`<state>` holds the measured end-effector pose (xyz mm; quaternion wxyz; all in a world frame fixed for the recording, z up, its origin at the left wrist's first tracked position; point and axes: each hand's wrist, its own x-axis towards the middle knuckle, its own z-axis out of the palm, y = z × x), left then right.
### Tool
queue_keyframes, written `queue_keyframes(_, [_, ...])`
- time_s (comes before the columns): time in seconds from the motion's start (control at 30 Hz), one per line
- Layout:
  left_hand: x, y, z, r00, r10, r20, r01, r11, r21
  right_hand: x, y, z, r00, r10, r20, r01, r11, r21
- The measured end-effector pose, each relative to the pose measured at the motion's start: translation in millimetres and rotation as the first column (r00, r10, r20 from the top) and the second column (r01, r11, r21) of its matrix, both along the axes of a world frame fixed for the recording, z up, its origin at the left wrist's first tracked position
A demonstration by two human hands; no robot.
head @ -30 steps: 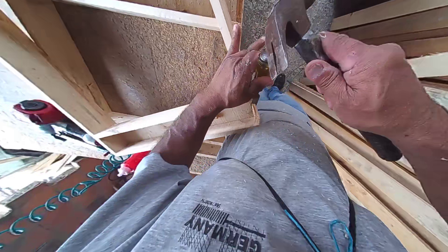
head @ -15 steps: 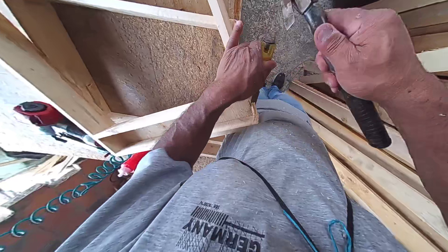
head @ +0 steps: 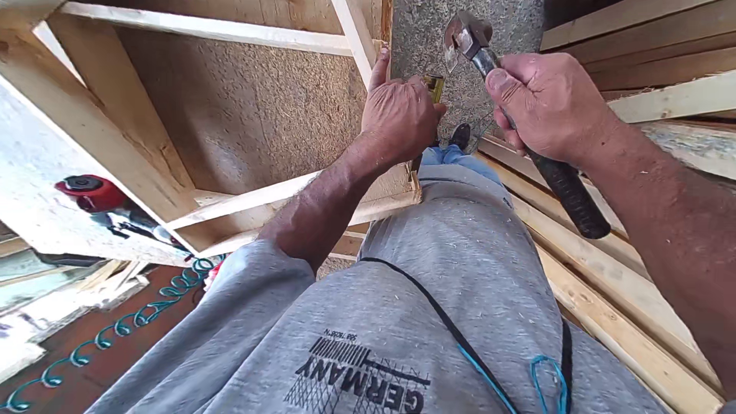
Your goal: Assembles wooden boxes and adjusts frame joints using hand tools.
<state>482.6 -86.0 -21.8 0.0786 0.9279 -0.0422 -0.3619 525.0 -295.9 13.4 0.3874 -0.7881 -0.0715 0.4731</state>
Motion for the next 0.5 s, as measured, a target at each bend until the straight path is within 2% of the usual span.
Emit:
queue_keyframes(0.1, [2, 1, 2, 1.000, -0.016, 0.019, 0.016, 1.000, 0.020, 0, -1, -1, 0.995, 0.070, -0.072, -0.072, 0.997, -0.029])
queue_keyframes(0.2, [0, -4, 0, 0.999, -0.039, -0.009, 0.039, 0.998, 0.047, 0, -4, -2, 0.998, -0.052, -0.021, 0.052, 0.999, -0.011])
queue_keyframes(0.33, [-6, -4, -2, 0.997, -0.078, -0.024, 0.079, 0.995, 0.066, -11, -4, -13, 0.985, 0.139, -0.104, -0.143, 0.989, -0.027])
queue_keyframes(0.37, [-7, -4, -2, 0.995, -0.090, -0.031, 0.092, 0.993, 0.069, -10, -6, -13, 0.989, 0.111, -0.101, -0.116, 0.992, -0.044])
queue_keyframes(0.43, [-8, -5, -2, 0.994, -0.106, -0.040, 0.108, 0.992, 0.065, -5, -10, -9, 0.997, -0.065, -0.037, 0.063, 0.997, -0.051])
queue_keyframes(0.5, [-12, -1, -3, 0.993, -0.116, -0.006, 0.117, 0.993, 0.012, -4, -14, -10, 0.968, -0.245, 0.046, 0.244, 0.969, 0.021])
